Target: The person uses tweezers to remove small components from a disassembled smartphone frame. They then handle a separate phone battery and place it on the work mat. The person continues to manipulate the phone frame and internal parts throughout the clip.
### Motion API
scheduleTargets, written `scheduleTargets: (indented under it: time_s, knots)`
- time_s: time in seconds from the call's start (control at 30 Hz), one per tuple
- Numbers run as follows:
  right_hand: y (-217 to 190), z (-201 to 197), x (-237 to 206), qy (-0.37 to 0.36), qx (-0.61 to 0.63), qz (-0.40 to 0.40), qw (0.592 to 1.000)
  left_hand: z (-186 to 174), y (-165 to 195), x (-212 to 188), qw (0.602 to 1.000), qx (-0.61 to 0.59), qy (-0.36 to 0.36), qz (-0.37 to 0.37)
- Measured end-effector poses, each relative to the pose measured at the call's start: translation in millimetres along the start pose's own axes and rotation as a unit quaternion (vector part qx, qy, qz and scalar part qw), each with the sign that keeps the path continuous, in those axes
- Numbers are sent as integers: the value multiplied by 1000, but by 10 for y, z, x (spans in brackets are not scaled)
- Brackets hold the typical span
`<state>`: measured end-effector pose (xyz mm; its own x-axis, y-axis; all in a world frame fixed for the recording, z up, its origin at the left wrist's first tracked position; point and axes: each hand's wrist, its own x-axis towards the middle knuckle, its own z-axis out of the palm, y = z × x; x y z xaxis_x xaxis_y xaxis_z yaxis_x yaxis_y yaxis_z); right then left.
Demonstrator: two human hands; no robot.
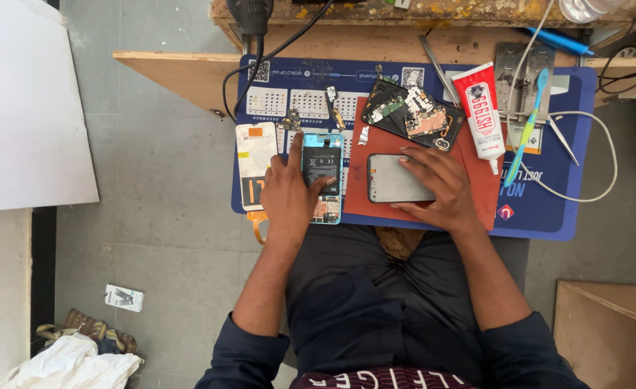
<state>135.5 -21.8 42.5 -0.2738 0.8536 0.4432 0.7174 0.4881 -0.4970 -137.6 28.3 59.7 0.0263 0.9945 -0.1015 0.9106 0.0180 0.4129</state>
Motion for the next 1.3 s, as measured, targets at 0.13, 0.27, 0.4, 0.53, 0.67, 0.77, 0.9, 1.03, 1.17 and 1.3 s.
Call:
scheduleTargets:
  time_s: [0.13, 0.27, 0.4, 0.53, 0.67, 0.77, 0.9, 1.03, 1.17, 1.3]
  knots:
    - [-12, 0, 0, -1, -3, 4, 1000, -18, 5, -16, 997, -34, 31, 67]
    - [-10, -3, -2, 0, -4, 0, 1000, -11, 28, -25, 994, -23, 19, 105]
    - [-7, 1, -6, 1, -5, -2, 1000, -12, 25, -10, 991, -27, 25, 129]
    - [-5, 3, -10, -1, -10, 0, 1000, -10, 32, -37, 991, -53, 27, 119]
    - [-4, 3, -4, -4, -9, -2, 1000, -18, 34, -39, 990, -62, 22, 122]
    - [-8, 3, 8, -3, -10, -5, 1000, -28, 44, -33, 991, -57, 23, 121]
    - [-17, -1, 15, -7, -12, -4, 1000, -49, 58, -39, 991, -64, 18, 113]
    - [-22, 4, 17, -5, -12, -4, 1000, -53, 66, -36, 993, -51, 3, 107]
    - [-19, 9, 21, -5, -11, -6, 1000, -32, 66, -40, 991, -26, 17, 128]
    - [-17, 5, 28, -10, -6, -6, 1000, 6, 70, -73, 990, 3, 30, 141]
